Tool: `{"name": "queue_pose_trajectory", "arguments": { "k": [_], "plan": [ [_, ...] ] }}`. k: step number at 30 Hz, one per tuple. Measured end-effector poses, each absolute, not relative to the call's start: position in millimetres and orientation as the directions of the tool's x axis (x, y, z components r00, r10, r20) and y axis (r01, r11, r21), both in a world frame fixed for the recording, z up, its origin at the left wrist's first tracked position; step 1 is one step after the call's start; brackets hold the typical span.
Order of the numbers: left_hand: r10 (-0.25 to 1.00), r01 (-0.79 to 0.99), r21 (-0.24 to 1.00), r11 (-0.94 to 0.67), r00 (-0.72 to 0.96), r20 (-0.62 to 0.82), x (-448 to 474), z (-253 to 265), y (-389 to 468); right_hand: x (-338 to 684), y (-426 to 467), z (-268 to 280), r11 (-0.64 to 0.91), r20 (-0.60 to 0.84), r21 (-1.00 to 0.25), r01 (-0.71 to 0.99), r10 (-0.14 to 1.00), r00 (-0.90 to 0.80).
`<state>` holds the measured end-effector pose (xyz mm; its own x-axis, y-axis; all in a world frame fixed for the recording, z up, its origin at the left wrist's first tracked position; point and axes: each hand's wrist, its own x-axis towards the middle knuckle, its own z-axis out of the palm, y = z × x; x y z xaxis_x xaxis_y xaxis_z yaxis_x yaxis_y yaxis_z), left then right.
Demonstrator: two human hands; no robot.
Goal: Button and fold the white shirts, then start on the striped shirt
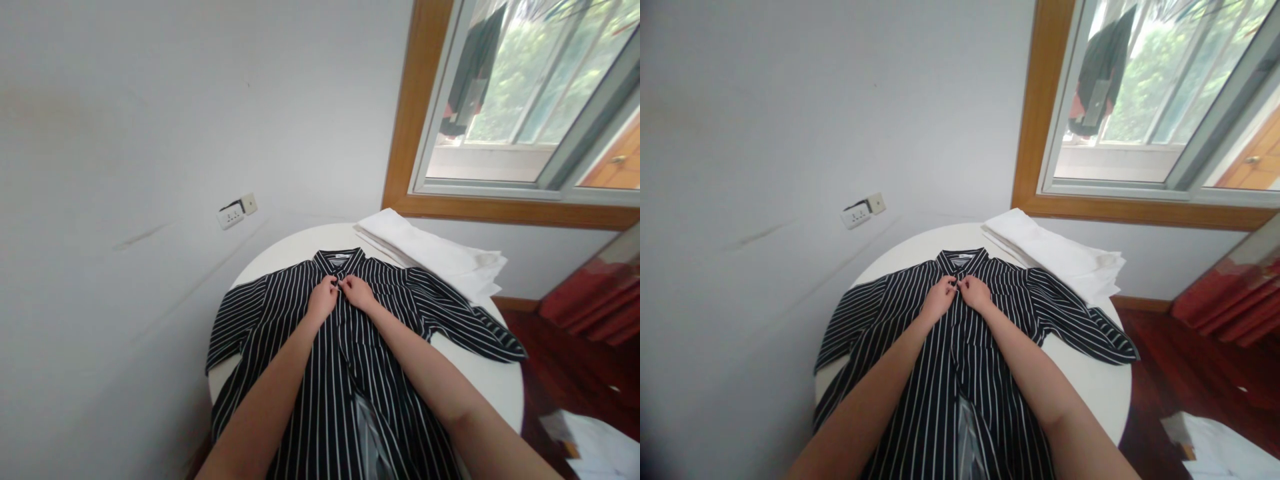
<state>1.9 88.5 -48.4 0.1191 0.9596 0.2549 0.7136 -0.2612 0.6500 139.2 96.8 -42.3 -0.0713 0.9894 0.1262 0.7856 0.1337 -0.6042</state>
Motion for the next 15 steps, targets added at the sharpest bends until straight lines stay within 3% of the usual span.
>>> {"name": "queue_pose_trajectory", "arguments": {
  "k": [9,15],
  "plan": [
    [0.972,0.667,0.71,-0.224,0.1,0.213,2.5,-43.5,84.8,147.1,110.6,-52.3,0.129,0.04,-0.767,0.629,0.987,-0.154],
    [0.955,0.838,0.503,-0.213,0.07,0.287,-1.6,-34.1,76.3,146.1,109.9,-57.2,0.154,0.078,-0.782,0.604,0.985,-0.151]
  ]
}}
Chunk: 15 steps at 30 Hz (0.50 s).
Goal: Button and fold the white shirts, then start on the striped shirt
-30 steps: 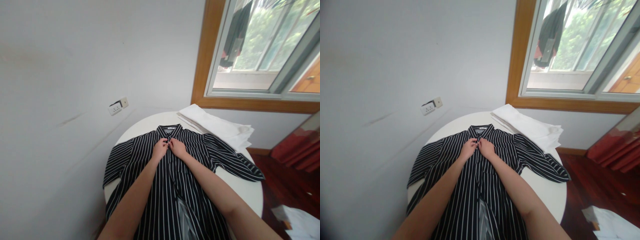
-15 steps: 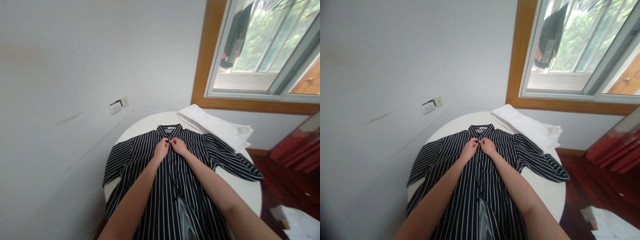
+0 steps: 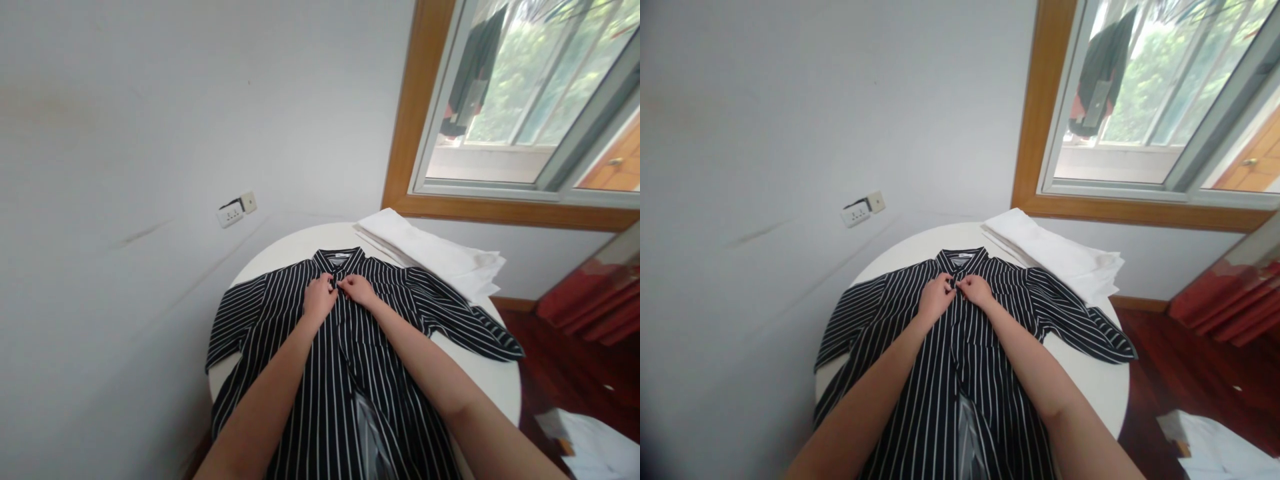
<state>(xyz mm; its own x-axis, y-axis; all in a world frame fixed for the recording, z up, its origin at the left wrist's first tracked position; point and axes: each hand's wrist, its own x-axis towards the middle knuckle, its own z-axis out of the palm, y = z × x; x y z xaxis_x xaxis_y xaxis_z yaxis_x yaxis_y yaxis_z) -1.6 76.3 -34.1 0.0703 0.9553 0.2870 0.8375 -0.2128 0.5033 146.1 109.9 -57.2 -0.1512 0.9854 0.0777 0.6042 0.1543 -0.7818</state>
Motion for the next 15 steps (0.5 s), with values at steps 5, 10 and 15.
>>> {"name": "queue_pose_trajectory", "arguments": {
  "k": [5,10,15],
  "plan": [
    [0.919,0.921,0.36,-0.15,-0.005,0.394,-15.3,-28.8,76.3,150.6,105.3,-47.5,0.114,0.077,-0.875,0.471,0.992,-0.098],
    [0.914,0.928,0.339,-0.156,0.006,0.405,-23.0,-37.3,83.9,185.7,106.8,-28.0,0.242,0.287,-0.743,0.624,0.958,-0.03],
    [0.943,0.935,0.303,-0.186,0.083,0.322,-24.6,-53.7,91.7,219.4,96.2,-35.1,0.157,0.268,-0.343,0.926,0.961,-0.064]
  ]
}}
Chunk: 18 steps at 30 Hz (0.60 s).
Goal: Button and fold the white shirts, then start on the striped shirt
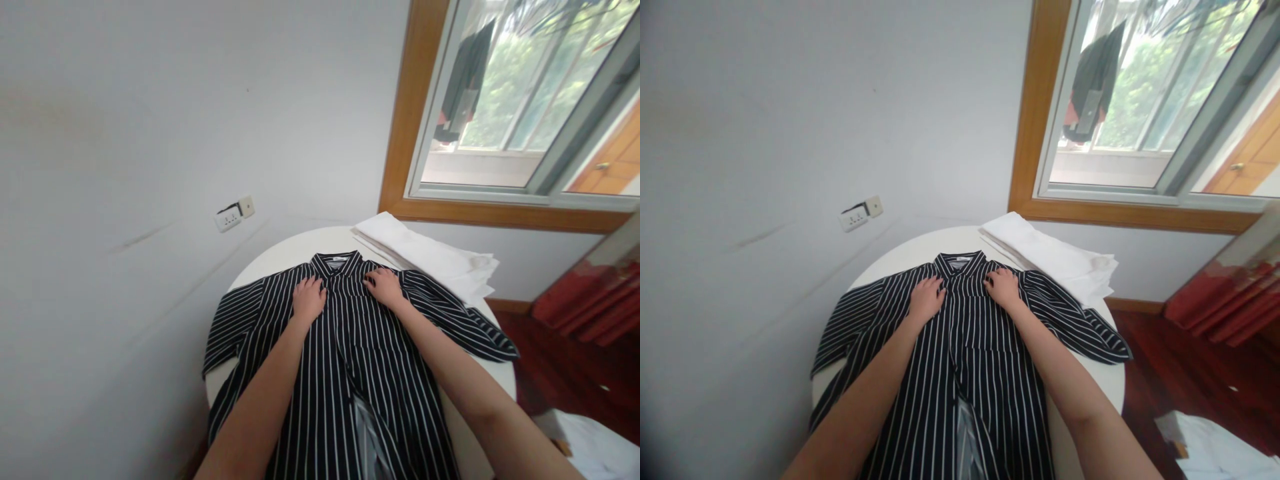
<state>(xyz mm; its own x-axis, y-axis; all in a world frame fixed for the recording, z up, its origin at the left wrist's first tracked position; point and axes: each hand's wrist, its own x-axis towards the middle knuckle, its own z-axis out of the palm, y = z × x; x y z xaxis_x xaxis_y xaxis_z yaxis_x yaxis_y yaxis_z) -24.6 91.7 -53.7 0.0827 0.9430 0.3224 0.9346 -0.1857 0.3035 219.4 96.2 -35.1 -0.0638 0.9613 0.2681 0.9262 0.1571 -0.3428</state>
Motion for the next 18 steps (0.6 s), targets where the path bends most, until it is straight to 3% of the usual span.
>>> {"name": "queue_pose_trajectory", "arguments": {
  "k": [4,8,11,16,18],
  "plan": [
    [0.967,0.937,0.306,-0.168,0.097,0.234,-26.0,-59.9,99.3,226.4,90.7,-54.1,0.093,0.114,-0.249,0.964,0.991,-0.066],
    [0.983,0.942,0.299,-0.149,0.109,0.148,-25.2,-51.2,104.5,228.3,99.1,-56.2,0.087,0.043,-0.245,0.966,0.996,-0.078],
    [0.976,0.955,0.233,-0.183,0.148,0.16,-27.3,-35.2,109.7,226.5,105.3,-45.6,0.079,0.009,-0.255,0.964,0.997,-0.079],
    [0.929,0.973,0.098,-0.208,0.165,0.332,-39.4,-19.5,127.4,198.9,105.2,-29.2,0.196,0.303,-0.189,0.962,0.944,-0.133],
    [0.913,0.969,0.071,-0.236,0.196,0.358,-43.8,-24.7,132.8,180.8,104.9,-30.5,0.246,0.299,-0.211,0.946,0.938,-0.177]
  ]
}}
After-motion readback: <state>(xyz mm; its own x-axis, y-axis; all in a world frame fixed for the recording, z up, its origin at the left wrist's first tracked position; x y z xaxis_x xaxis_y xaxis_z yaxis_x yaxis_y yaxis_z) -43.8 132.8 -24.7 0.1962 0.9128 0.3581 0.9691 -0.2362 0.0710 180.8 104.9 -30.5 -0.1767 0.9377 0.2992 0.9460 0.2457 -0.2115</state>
